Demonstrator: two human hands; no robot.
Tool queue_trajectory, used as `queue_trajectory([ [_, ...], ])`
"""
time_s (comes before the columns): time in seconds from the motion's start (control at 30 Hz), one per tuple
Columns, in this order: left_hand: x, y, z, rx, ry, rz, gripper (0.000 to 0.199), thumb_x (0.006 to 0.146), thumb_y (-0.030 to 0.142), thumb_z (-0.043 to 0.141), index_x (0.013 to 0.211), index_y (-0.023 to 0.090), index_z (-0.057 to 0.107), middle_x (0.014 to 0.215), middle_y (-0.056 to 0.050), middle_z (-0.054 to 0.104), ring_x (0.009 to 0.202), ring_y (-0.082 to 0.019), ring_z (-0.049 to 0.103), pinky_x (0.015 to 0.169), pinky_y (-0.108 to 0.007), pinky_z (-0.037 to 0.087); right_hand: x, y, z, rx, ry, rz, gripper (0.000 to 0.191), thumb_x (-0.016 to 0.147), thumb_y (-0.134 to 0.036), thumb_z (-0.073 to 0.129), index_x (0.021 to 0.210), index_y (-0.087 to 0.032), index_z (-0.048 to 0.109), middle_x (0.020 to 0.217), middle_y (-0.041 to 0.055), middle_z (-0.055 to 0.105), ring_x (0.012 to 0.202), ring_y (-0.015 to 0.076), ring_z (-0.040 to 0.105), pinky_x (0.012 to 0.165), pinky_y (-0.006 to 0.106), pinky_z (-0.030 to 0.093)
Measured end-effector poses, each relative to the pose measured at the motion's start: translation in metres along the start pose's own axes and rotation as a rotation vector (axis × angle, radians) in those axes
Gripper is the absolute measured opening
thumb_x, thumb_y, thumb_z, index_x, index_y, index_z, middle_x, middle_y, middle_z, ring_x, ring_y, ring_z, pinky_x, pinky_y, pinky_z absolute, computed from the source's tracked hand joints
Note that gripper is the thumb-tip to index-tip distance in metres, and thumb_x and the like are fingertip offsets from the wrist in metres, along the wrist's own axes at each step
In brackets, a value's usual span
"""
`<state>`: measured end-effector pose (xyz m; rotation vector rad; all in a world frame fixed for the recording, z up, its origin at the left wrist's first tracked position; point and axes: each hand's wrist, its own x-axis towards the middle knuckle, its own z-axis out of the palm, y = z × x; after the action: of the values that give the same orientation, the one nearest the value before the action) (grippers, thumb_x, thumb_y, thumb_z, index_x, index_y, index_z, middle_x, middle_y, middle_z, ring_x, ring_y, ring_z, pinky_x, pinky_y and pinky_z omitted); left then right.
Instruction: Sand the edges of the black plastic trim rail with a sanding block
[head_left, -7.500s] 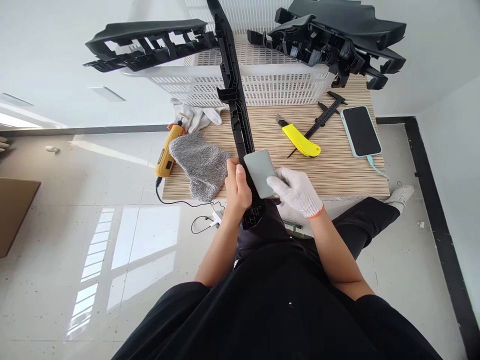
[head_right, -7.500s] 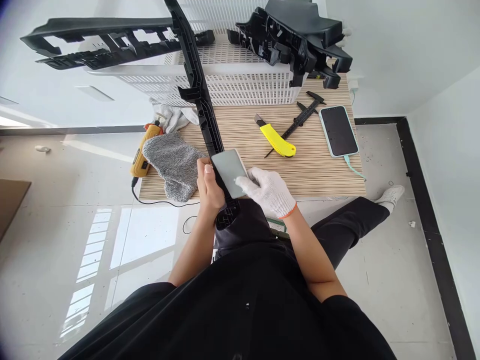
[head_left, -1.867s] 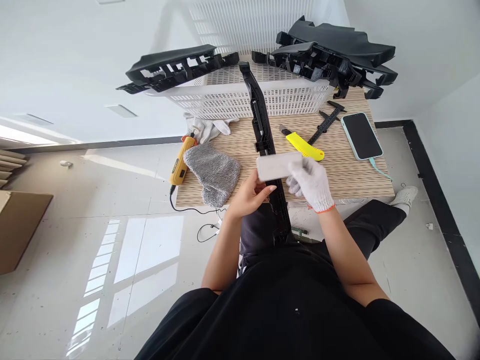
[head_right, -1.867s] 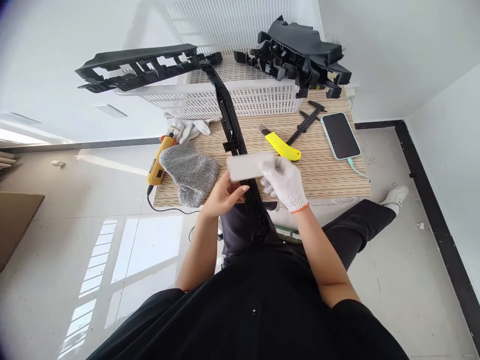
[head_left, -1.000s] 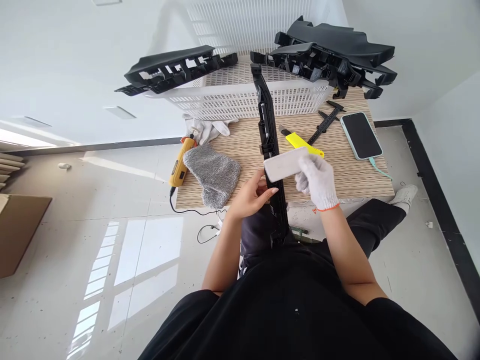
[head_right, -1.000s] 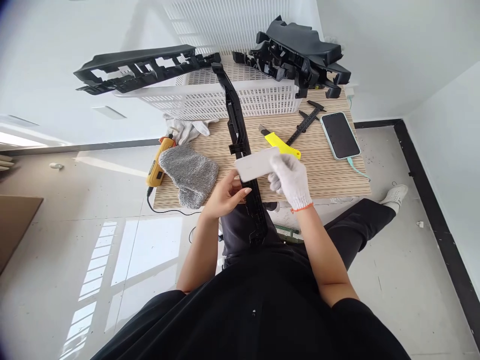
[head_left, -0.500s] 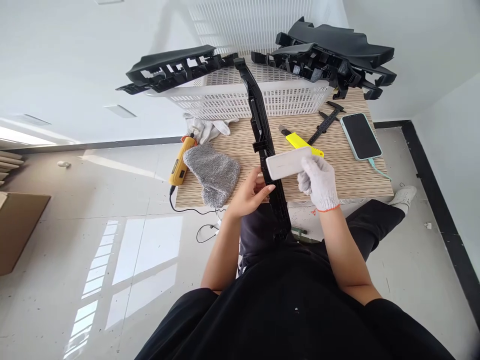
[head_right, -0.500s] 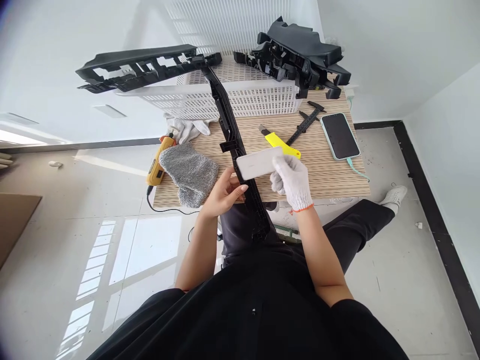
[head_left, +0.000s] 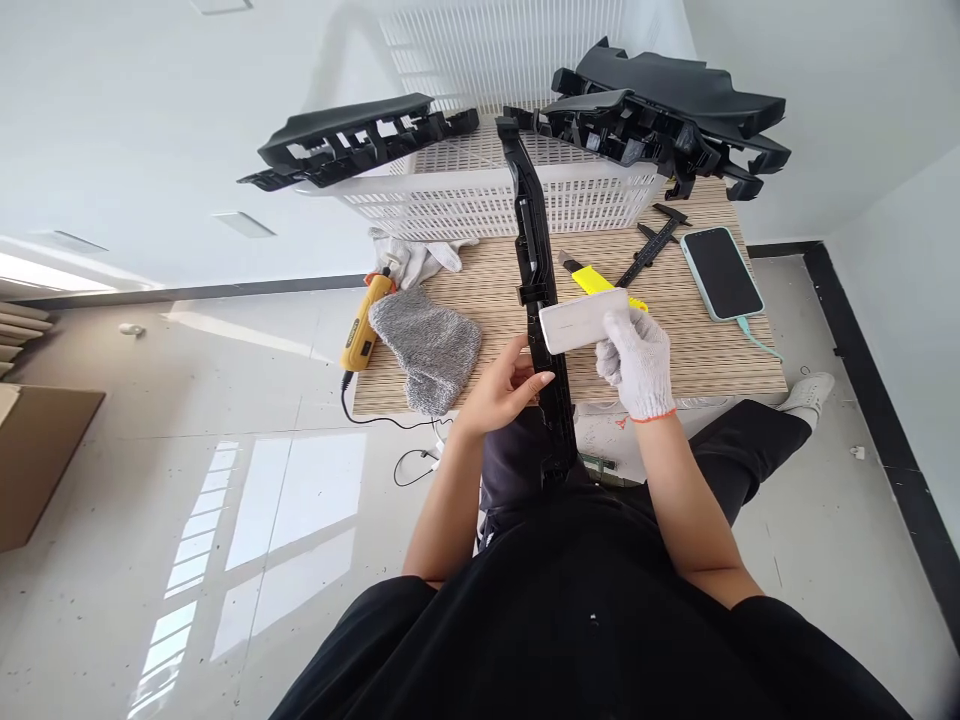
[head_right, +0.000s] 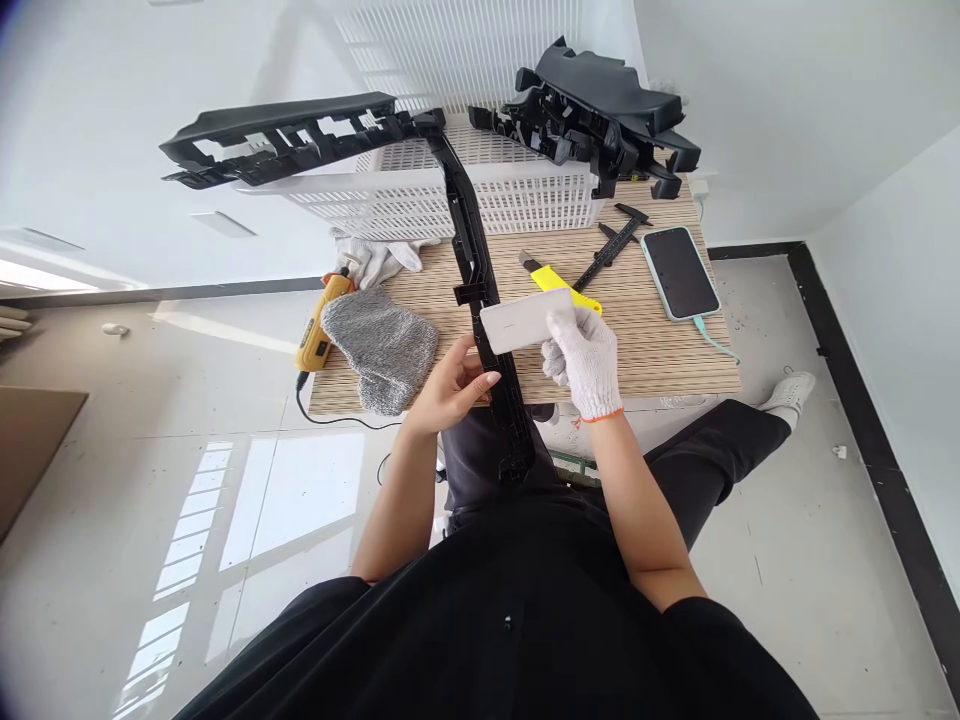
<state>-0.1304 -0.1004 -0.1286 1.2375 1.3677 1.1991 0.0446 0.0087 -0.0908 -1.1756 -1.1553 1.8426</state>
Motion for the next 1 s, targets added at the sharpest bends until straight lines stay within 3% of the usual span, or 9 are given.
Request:
queue_trajectory([
  [0.13, -0.0005, 0.0021, 0.0003, 0.022, 0.033, 0.01, 0.057, 0.092, 0.047, 0.069, 0.138, 0.021, 0.049, 0.093, -0.005, 0.065, 0.069, -0.013, 0.061, 0.055, -0.022, 0.056, 0.0005, 0.0004, 0.0003, -0.096, -0.07, 0.023, 0.044, 0.073, -0.054, 0.084, 0.09, -0.023, 0.058, 0.057, -0.0055, 0.061, 0.039, 0.0093, 0.054, 0.032, 0.018, 0.037],
  [0.23, -0.0009, 0.0044, 0.0008, 0.036, 0.003, -0.006, 0.059, 0.093, 0.049, 0.068, 0.14, 0.021, 0.047, 0.084, -0.002, 0.063, 0.064, -0.013, 0.059, 0.053, -0.022, 0.055, 0.0015, 0.001, 0.0004, 0.012, 0.007, -0.029, 0.043, 0.077, -0.057, 0.079, 0.087, -0.024, 0.055, 0.055, -0.0072, 0.058, 0.039, 0.0077, 0.052, 0.032, 0.017, 0.034],
  [0.37, -0.001, 0.0057, 0.0011, 0.103, 0.044, 0.004, 0.053, 0.091, 0.05, 0.07, 0.131, 0.019, 0.053, 0.088, -0.003, 0.063, 0.062, -0.012, 0.058, 0.051, -0.022, 0.054, 0.0013, 0.0025, -0.0001, -0.04, -0.116, 0.003, 0.047, 0.07, -0.053, 0.086, 0.089, -0.022, 0.055, 0.061, -0.0048, 0.064, 0.043, 0.0094, 0.057, 0.034, 0.018, 0.039],
  [0.5, -0.001, 0.006, 0.0013, 0.104, 0.02, 0.018, 0.051, 0.093, 0.05, 0.068, 0.132, 0.02, 0.054, 0.074, 0.001, 0.058, 0.057, -0.012, 0.055, 0.049, -0.022, 0.053, 0.0006, 0.0048, -0.0008, 0.002, -0.116, -0.022, 0.047, 0.074, -0.055, 0.083, 0.091, -0.022, 0.054, 0.065, -0.0042, 0.066, 0.045, 0.0092, 0.059, 0.036, 0.018, 0.042],
  [0.57, -0.0011, 0.0064, 0.0015, 0.117, 0.039, 0.02, 0.049, 0.092, 0.05, 0.068, 0.128, 0.019, 0.057, 0.082, -0.002, 0.063, 0.061, -0.013, 0.059, 0.051, -0.023, 0.054, 0.0006, 0.0057, -0.0006, -0.046, -0.183, 0.022, 0.05, 0.07, -0.052, 0.087, 0.094, -0.022, 0.055, 0.068, -0.0032, 0.068, 0.049, 0.0109, 0.063, 0.039, 0.018, 0.045],
  [0.7, -0.0008, 0.0075, 0.0014, 0.093, 0.021, -0.007, 0.055, 0.093, 0.051, 0.068, 0.135, 0.019, 0.051, 0.087, -0.004, 0.066, 0.061, -0.012, 0.059, 0.051, -0.023, 0.055, 0.0009, 0.0049, 0.0003, 0.048, -0.102, -0.037, 0.047, 0.075, -0.056, 0.082, 0.089, -0.023, 0.052, 0.064, -0.0055, 0.063, 0.045, 0.0081, 0.057, 0.036, 0.016, 0.039],
  [0.83, -0.0007, 0.0074, 0.0015, 0.075, 0.042, 0.005, 0.054, 0.092, 0.051, 0.069, 0.133, 0.019, 0.053, 0.101, -0.008, 0.067, 0.069, -0.014, 0.063, 0.053, -0.023, 0.058, 0.0, 0.0031, 0.0006, -0.025, -0.185, 0.032, 0.049, 0.071, -0.052, 0.087, 0.092, -0.022, 0.055, 0.064, -0.0041, 0.065, 0.046, 0.0098, 0.058, 0.037, 0.018, 0.04],
  [1.0, -0.0016, 0.0068, 0.0018, 0.046, 0.023, -0.02, 0.056, 0.093, 0.049, 0.068, 0.137, 0.021, 0.049, 0.091, -0.004, 0.065, 0.063, -0.011, 0.059, 0.05, -0.021, 0.057, -0.0002, 0.0029, 0.0003, 0.074, -0.143, -0.02, 0.047, 0.077, -0.056, 0.082, 0.088, -0.023, 0.051, 0.061, -0.0062, 0.061, 0.042, 0.0066, 0.051, 0.036, 0.016, 0.034],
])
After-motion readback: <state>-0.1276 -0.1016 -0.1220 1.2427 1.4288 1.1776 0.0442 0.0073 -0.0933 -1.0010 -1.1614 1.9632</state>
